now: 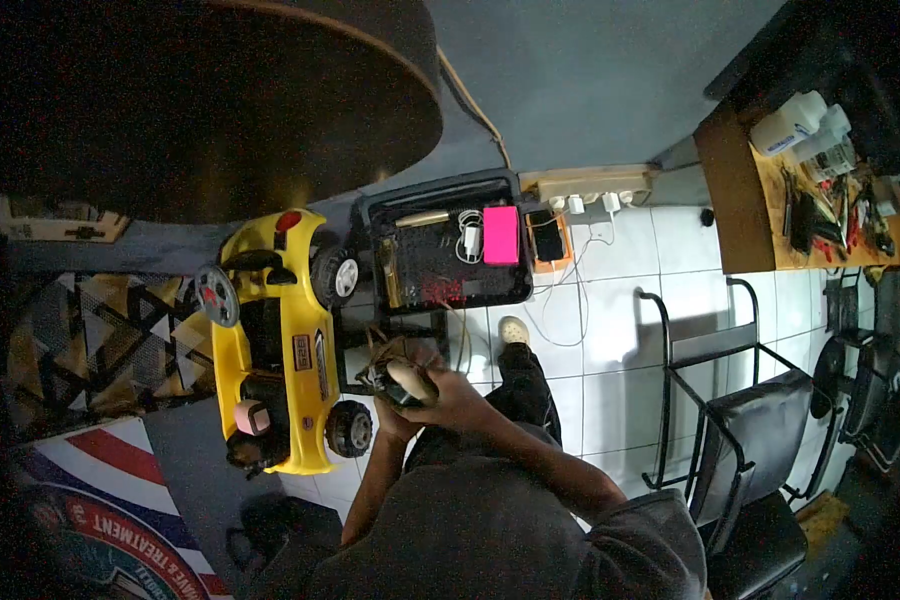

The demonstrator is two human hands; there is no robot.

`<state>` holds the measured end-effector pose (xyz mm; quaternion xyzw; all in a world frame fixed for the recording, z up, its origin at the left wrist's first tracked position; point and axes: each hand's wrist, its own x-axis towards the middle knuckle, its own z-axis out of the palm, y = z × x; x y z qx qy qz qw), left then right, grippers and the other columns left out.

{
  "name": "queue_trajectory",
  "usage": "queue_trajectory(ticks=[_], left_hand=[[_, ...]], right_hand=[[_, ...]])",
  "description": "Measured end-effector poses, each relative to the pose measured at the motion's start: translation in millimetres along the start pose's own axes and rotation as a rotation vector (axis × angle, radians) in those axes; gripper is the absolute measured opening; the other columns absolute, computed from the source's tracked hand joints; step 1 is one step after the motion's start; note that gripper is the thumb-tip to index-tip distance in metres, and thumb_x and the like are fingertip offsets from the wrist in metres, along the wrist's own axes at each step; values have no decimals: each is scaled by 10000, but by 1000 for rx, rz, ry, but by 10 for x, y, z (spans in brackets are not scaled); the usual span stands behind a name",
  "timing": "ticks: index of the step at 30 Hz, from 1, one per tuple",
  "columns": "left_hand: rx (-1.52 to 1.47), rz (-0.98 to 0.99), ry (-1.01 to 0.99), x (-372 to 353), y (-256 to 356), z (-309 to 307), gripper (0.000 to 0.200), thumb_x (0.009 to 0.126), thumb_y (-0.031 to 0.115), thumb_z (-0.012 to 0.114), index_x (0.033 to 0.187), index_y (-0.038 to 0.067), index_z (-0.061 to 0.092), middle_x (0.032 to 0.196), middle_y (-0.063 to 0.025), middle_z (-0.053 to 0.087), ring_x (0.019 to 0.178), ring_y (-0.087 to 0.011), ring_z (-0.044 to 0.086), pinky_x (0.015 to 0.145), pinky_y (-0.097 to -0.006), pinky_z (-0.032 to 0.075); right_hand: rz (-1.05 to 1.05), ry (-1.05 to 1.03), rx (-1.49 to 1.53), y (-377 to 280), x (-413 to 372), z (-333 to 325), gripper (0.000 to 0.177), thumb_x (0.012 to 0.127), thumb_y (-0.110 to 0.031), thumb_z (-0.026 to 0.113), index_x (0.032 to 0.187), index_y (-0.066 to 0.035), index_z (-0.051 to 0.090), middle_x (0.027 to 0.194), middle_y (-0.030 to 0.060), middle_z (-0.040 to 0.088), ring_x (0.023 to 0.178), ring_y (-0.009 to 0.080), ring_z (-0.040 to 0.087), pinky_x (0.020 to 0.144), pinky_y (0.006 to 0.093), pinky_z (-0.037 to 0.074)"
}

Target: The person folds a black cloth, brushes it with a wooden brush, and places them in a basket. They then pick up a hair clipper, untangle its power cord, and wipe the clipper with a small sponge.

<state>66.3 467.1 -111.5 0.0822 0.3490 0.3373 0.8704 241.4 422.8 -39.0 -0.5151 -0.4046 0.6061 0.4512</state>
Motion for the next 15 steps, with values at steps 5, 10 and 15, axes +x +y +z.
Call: queue_trajectory(ticks=[5, 10, 15], left_hand=[[46, -56, 82, -548, -237, -274, 697, 920, 666, 344, 1351, 135, 475, 1272, -83, 575, 1174, -265, 557, 977, -427, 463], [385, 36, 105, -1031, -256, -527, 567, 966, 556, 391, 1305, 115, 499, 1203, -84, 608, 1089, -250, 603, 908, -409, 510], [715, 53, 143, -1787, -269, -904, 442, 979, 344, 474, 1287, 28, 451, 1188, -161, 593, 1038, -288, 615, 911, -374, 491]], right_hand=[[215, -68, -251, 198, -237, 267, 564, 718, -434, 791, 915, 59, 600, 808, 176, 636, 747, 213, 616, 692, 352, 485], [203, -4, -225, 469, -751, 678, 548, 738, -374, 774, 1004, 77, 616, 833, 160, 656, 753, 196, 627, 693, 334, 500], [308, 112, 155, 896, -1428, 1208, 470, 774, -215, 758, 1105, 76, 594, 919, 103, 648, 824, 135, 586, 717, 287, 491]])
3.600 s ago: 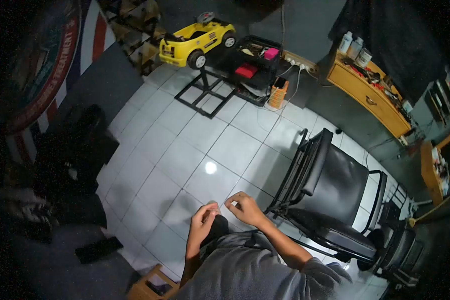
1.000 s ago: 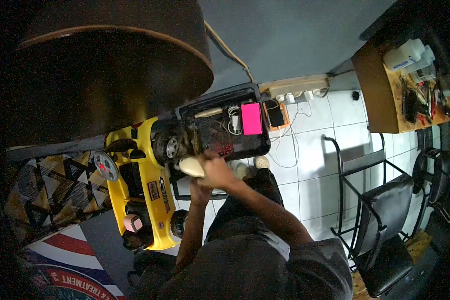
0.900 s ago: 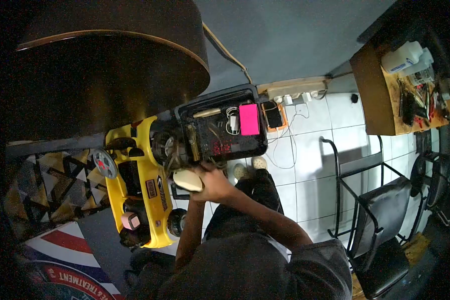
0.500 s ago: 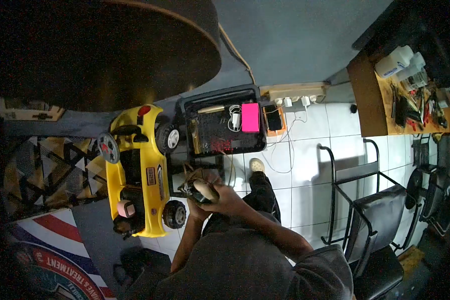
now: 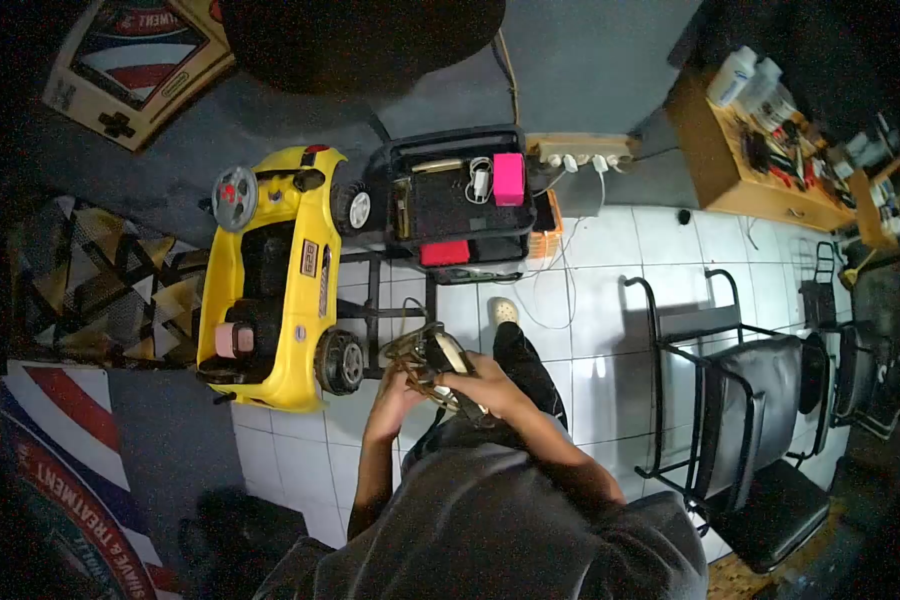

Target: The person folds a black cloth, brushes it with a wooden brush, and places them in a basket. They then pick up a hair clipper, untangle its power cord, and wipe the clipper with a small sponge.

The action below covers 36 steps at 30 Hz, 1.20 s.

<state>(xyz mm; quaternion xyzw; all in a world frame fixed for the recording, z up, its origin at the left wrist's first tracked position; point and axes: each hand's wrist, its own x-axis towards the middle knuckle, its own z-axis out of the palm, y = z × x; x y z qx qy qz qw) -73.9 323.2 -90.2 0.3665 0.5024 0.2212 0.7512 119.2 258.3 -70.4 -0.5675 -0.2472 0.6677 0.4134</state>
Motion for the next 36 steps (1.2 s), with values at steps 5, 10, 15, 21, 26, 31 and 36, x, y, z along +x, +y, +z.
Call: queue_trajectory(ticks=[5, 10, 15, 21, 26, 31, 36], left_hand=[[1093, 498, 184, -815, -231, -184, 493, 922, 297, 627, 1241, -51, 484, 1126, -248, 607, 1034, -335, 606, 865, -381, 472], [246, 68, -269, -1296, -138, 217, 410, 967, 295, 593, 1191, -42, 532, 1055, -77, 612, 970, -119, 557, 812, -257, 457], [10, 188, -219, -1530, -280, 684, 391, 920, 254, 666, 1170, -30, 567, 1034, -56, 625, 922, -109, 582, 754, -247, 479], [79, 180, -155, -1521, -288, 828, 394, 872, 271, 715, 1096, -29, 594, 948, -82, 655, 800, -141, 635, 661, -264, 512], [32, 256, -261, -1532, -107, 958, 357, 921, 271, 593, 1106, -33, 553, 909, -148, 651, 763, -224, 659, 656, -356, 567], [-283, 364, -336, -1541, 15, 1274, 426, 908, 363, 591, 1209, 86, 470, 1038, -88, 533, 880, -236, 586, 786, -489, 555], [-372, 421, -407, -1675, 105, 1605, 465, 908, 344, 612, 1233, 57, 445, 1039, -107, 523, 883, -247, 593, 811, -521, 559]], right_hand=[[-249, 360, -285, 455, -769, 314, 562, 711, -219, 782, 1123, 90, 559, 902, 172, 641, 823, 210, 608, 771, 324, 496], [-515, 588, -470, 443, -1428, 670, 615, 671, -195, 792, 1163, 82, 548, 1036, 230, 601, 956, 366, 610, 857, 400, 485], [-675, 597, -613, 570, -1732, 765, 674, 682, -218, 789, 1222, 80, 520, 1088, 252, 547, 1012, 385, 553, 869, 409, 471], [-531, 269, -106, 560, -1963, 376, 420, 886, -150, 679, 1227, 39, 522, 978, 104, 599, 873, 172, 599, 755, 308, 507], [-454, 687, -374, 829, -2140, -110, 711, 855, -326, 709, 1374, 53, 406, 1117, 271, 577, 1009, 312, 611, 863, 368, 505], [-403, 819, -621, 1234, -2195, -543, 665, 839, -224, 698, 1390, 8, 407, 1252, 298, 525, 1175, 417, 530, 952, 409, 462], [-484, 362, -544, 1160, -2209, -818, 645, 769, -73, 662, 1382, -80, 462, 1414, 229, 445, 1308, 378, 432, 1075, 423, 376]])
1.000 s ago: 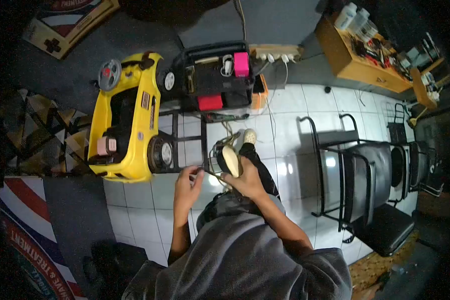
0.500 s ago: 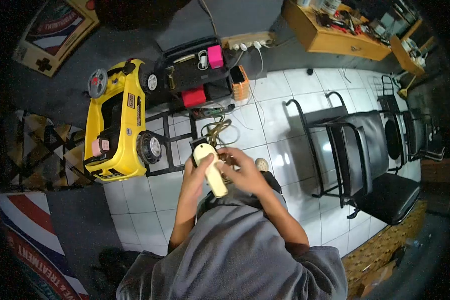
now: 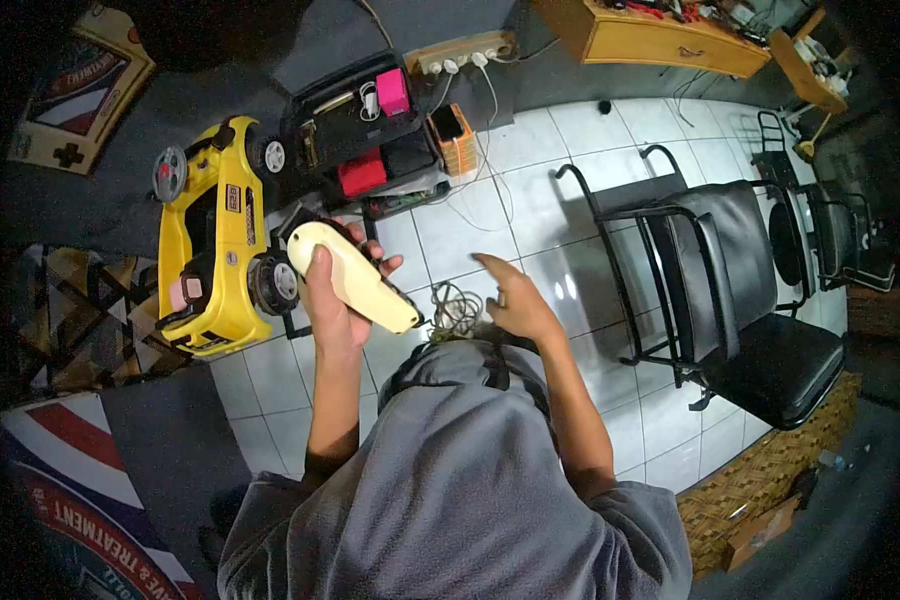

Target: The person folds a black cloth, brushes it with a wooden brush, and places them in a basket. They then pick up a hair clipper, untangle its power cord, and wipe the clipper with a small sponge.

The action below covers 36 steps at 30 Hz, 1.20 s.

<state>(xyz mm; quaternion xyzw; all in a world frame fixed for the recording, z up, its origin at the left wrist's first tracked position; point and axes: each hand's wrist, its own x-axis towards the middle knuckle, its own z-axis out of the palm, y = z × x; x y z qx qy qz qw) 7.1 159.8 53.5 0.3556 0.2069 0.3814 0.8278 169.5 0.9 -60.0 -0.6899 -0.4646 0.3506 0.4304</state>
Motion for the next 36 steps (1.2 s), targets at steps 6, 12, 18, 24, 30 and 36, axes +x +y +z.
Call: queue_trajectory(ticks=[6, 12, 18, 24, 30, 36], left_hand=[[9, 71, -10, 30, 14, 352, 436, 951, 436, 506, 1240, 116, 443, 1052, -54, 497, 915, -204, 550, 901, -517, 510], [-219, 253, -83, 16, 501, 326, 453, 945, 425, 530, 1228, 84, 438, 1067, -54, 502, 925, -201, 546, 916, -481, 489], [-325, 369, -116, -133, 892, 61, 485, 898, 224, 626, 1289, 46, 401, 1078, -65, 472, 957, -189, 502, 922, -356, 444], [-273, -237, 39, -409, 154, -432, 529, 732, 255, 695, 1207, 100, 522, 1269, -128, 529, 1215, -266, 506, 1005, -460, 442], [-184, -262, -112, -393, -330, -243, 613, 664, 195, 772, 1216, 89, 529, 1508, -175, 303, 1394, -395, 299, 1006, -609, 434], [52, -153, -452, -298, -219, -137, 673, 699, 19, 742, 1318, -13, 479, 1467, -170, 343, 1240, -307, 507, 854, -411, 577]], right_hand=[[-229, -243, 71, -115, 159, 341, 477, 805, -92, 637, 1277, -59, 571, 1431, 214, 435, 1316, 379, 421, 1105, 416, 336], [31, -190, -138, 984, 266, 653, 242, 935, -241, 574, 1049, -40, 646, 1046, 220, 652, 983, 418, 607, 844, 466, 489], [200, 6, -289, 1098, 142, 346, 423, 991, -385, 454, 953, 10, 601, 843, 274, 627, 855, 466, 590, 755, 494, 473], [169, 235, -397, 281, 497, 90, 397, 997, -343, 446, 996, 26, 591, 838, 303, 616, 831, 454, 600, 733, 456, 482], [-329, 449, -65, -801, 467, -62, 252, 984, -158, 490, 996, 59, 616, 771, 234, 644, 716, 393, 636, 635, 407, 511], [-199, 140, -203, -652, 519, -40, 125, 944, -113, 547, 950, 4, 591, 715, 150, 648, 618, 282, 648, 571, 361, 490]])
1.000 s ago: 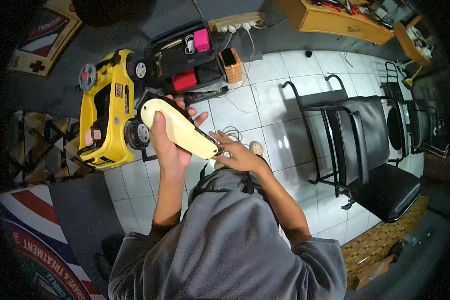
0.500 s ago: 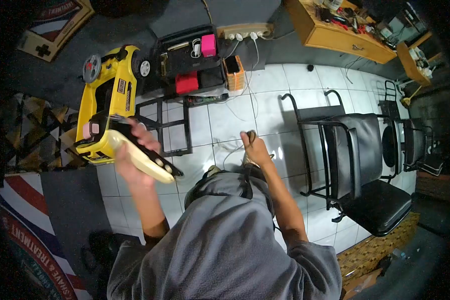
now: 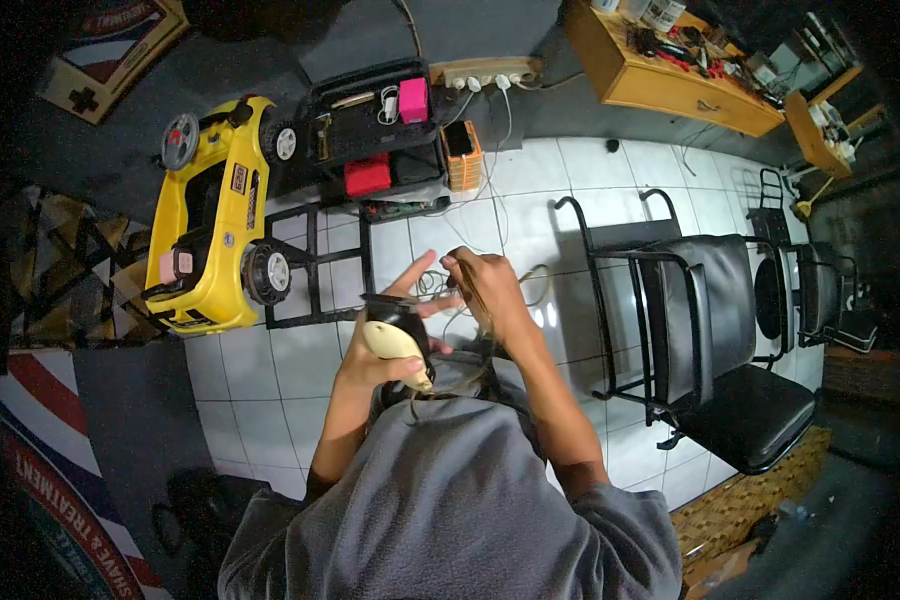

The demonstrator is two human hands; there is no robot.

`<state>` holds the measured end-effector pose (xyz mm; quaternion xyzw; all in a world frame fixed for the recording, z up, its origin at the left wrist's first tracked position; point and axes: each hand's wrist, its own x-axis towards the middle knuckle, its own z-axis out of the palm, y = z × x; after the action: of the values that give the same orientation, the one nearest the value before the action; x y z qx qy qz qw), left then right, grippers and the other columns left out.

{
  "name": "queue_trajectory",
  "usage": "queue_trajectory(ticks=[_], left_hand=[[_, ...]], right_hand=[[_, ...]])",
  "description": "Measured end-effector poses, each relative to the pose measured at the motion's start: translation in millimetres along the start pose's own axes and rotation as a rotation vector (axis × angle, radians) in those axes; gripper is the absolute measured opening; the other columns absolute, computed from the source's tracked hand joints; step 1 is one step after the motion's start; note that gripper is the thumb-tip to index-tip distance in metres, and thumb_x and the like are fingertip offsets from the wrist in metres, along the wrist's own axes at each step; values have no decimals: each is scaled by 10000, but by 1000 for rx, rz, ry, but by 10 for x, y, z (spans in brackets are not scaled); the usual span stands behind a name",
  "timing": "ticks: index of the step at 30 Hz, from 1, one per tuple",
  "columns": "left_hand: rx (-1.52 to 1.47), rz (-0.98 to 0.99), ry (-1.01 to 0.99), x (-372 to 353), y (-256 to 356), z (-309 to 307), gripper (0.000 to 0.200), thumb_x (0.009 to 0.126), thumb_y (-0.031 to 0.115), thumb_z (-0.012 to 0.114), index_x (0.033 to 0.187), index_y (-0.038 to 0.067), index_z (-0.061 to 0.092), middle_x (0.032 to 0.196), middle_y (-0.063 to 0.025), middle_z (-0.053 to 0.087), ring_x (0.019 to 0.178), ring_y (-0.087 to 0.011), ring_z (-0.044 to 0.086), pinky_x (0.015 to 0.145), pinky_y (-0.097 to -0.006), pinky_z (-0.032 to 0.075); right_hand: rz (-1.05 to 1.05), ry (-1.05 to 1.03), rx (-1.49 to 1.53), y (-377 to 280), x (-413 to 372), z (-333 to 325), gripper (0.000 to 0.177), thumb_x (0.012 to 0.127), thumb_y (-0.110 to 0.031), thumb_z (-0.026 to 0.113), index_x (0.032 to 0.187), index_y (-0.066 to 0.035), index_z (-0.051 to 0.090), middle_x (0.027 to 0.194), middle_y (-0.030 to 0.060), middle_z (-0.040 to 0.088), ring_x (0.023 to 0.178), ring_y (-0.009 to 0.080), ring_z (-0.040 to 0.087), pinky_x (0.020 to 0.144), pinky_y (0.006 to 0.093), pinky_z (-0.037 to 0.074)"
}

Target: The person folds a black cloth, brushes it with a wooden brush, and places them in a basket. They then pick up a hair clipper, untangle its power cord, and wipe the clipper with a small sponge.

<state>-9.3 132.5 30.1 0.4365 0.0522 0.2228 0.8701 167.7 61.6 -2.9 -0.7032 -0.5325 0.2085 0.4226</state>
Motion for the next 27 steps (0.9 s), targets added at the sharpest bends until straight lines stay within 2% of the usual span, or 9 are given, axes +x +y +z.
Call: queue_trajectory(ticks=[4, 9, 11, 12, 13, 15, 19, 25, 27], left_hand=[[308, -50, -40, 41, -73, -40, 642, 669, 44, 764, 1251, -41, 505, 1187, -114, 613, 1032, -210, 641, 786, -302, 541], [602, 93, -84, 147, -62, -177, 484, 661, 50, 785, 1085, 2, 557, 1248, -184, 534, 856, -185, 669, 736, -297, 554], [605, 8, -116, 149, -49, -218, 472, 661, 59, 788, 1074, 1, 565, 1080, -134, 614, 846, -171, 666, 743, -303, 556], [532, -33, -74, 181, 34, -142, 436, 663, 53, 787, 1038, -6, 573, 923, -80, 624, 818, -160, 660, 750, -309, 555], [440, -81, -9, 137, -10, -185, 465, 654, 70, 782, 1053, -9, 556, 946, -92, 620, 808, -167, 651, 734, -306, 553], [244, 2, 20, 134, 62, -240, 432, 640, 62, 774, 1021, -7, 580, 989, -111, 631, 791, -126, 647, 729, -262, 549], [-65, 296, 178, 91, 329, -205, 520, 621, 191, 742, 1029, 39, 457, 873, -84, 482, 698, -180, 527, 625, -282, 496], [-365, 627, -8, -148, 892, -311, 539, 650, 169, 721, 1080, 36, 425, 967, -107, 416, 889, -229, 547, 751, -277, 522], [-137, 592, 213, -227, 856, -301, 576, 648, 180, 724, 1121, 32, 430, 1005, -118, 438, 976, -249, 545, 818, -281, 507]], right_hand=[[24, -45, 314, -190, -51, 68, 111, 941, -97, 538, 992, -10, 586, 713, 119, 636, 606, 258, 639, 580, 332, 499], [-87, -82, 302, -109, -90, 174, 143, 886, -111, 579, 982, -6, 564, 805, 114, 620, 661, 232, 626, 591, 335, 495], [-239, -143, 188, -70, -31, 202, 144, 869, -114, 583, 963, -8, 557, 798, 114, 618, 664, 238, 627, 581, 342, 491], [-148, -200, 149, -38, -47, 235, 120, 853, -77, 559, 959, -22, 561, 768, 123, 617, 661, 259, 624, 593, 333, 490], [336, -349, 507, -14, -48, 258, 107, 855, -80, 554, 947, -29, 573, 730, 157, 606, 663, 328, 614, 603, 362, 485], [-17, -301, 246, 22, -52, 183, 115, 899, -127, 555, 913, -13, 560, 714, 195, 593, 689, 392, 604, 617, 403, 473], [-45, -245, 88, 535, -122, 291, 256, 976, -248, 536, 895, -6, 544, 774, 231, 604, 734, 436, 587, 650, 444, 464], [220, -9, 117, 1609, -584, 602, 308, 1012, -256, 463, 893, 20, 531, 719, 208, 573, 665, 344, 575, 632, 416, 455], [278, 70, 133, 1636, -531, 590, 320, 1021, -258, 439, 892, 22, 526, 697, 187, 551, 629, 293, 542, 624, 389, 448]])
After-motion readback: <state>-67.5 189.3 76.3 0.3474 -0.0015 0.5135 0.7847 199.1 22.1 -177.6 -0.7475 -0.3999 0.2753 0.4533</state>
